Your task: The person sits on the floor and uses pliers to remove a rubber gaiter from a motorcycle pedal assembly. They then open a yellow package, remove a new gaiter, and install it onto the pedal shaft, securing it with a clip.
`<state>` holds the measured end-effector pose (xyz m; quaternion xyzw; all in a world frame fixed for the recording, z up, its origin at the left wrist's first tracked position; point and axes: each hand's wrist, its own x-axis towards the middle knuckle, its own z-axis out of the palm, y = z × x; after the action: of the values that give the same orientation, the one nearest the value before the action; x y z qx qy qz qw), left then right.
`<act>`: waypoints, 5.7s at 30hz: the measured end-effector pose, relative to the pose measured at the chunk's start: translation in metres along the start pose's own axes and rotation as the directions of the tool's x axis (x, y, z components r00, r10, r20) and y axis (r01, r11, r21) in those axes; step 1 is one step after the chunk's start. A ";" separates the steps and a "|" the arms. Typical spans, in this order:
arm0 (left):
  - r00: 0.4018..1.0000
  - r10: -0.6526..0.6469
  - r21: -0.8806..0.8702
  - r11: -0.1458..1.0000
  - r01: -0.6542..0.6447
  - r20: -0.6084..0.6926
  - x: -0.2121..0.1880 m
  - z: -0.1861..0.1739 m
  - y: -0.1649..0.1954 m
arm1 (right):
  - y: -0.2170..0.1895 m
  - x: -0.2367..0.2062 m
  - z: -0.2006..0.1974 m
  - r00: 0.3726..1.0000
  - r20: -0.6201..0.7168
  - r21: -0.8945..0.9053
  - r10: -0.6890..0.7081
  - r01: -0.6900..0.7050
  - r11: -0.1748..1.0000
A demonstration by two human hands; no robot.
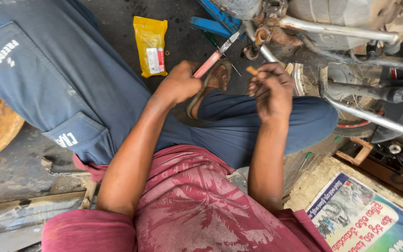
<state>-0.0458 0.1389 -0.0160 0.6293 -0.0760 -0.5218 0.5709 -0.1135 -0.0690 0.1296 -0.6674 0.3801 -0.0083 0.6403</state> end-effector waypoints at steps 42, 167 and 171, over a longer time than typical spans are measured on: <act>0.918 -0.369 0.311 0.864 0.396 -0.143 0.029 0.026 -0.033 | 0.071 0.092 0.249 0.847 0.431 -0.216 0.311 -0.238 0.947; 0.563 0.701 -0.075 0.596 -0.800 -0.438 -0.122 -0.065 0.204 | -0.113 0.005 0.103 0.780 0.532 0.264 -0.331 0.219 0.940; 0.595 0.691 -0.217 0.559 -0.800 -0.411 -0.115 -0.076 0.203 | -0.129 -0.009 0.105 0.705 0.483 0.131 -0.520 0.529 0.838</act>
<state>0.0612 0.1988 0.1970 0.4790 -0.1541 -0.1368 0.8533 -0.0029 0.0107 0.2260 -0.7319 -0.0044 -0.0134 0.6813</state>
